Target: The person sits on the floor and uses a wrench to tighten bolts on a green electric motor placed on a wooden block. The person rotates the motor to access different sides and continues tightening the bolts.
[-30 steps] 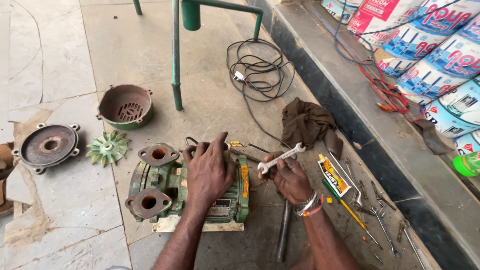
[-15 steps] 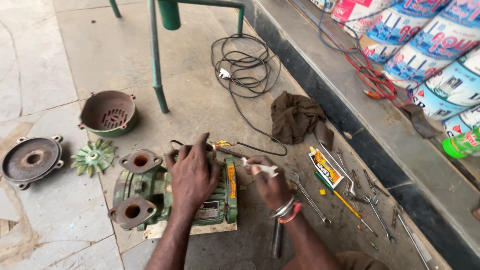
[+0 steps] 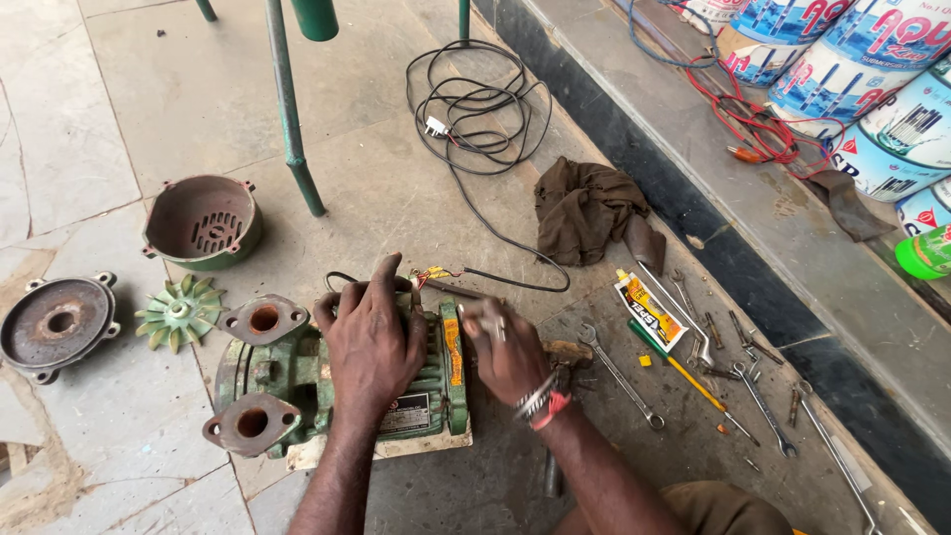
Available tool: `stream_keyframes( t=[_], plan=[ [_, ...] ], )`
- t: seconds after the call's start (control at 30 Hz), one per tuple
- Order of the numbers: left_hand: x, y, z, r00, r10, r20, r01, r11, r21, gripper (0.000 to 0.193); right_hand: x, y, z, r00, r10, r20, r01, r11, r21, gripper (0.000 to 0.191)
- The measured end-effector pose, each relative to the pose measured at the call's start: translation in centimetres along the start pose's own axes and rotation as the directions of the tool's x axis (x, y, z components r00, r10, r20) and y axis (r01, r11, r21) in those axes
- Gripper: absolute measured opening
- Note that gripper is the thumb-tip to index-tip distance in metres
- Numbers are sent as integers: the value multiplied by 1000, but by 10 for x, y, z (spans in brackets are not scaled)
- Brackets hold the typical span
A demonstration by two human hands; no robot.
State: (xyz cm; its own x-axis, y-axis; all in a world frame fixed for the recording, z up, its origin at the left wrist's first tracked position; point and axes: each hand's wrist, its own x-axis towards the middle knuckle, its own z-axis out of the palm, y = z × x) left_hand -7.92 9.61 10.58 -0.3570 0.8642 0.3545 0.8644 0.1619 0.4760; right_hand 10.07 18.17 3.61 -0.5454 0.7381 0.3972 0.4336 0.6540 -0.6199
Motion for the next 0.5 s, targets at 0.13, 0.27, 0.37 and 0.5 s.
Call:
stream_keyframes(
  t=[0.13, 0.27, 0.37, 0.5],
  plan=[
    [0, -1, -1, 1000, 12, -11, -12, 1000, -8, 72, 41, 12, 3, 972, 180, 152, -193, 978, 77, 23],
    [-1, -1, -1, 999, 30, -46, -32, 999, -38, 72, 77, 18, 0, 971, 86, 222, -66, 993, -96, 24],
    [-2, -1, -1, 999, 26, -46, -28, 999, -30, 71, 91, 25, 2, 773, 443, 454, -491, 871, -14, 28],
    [-4, 0, -1, 997, 41, -60, -43, 999, -32, 71, 99, 44, 8, 643, 446, 623, -646, 752, 129, 34]
  ],
)
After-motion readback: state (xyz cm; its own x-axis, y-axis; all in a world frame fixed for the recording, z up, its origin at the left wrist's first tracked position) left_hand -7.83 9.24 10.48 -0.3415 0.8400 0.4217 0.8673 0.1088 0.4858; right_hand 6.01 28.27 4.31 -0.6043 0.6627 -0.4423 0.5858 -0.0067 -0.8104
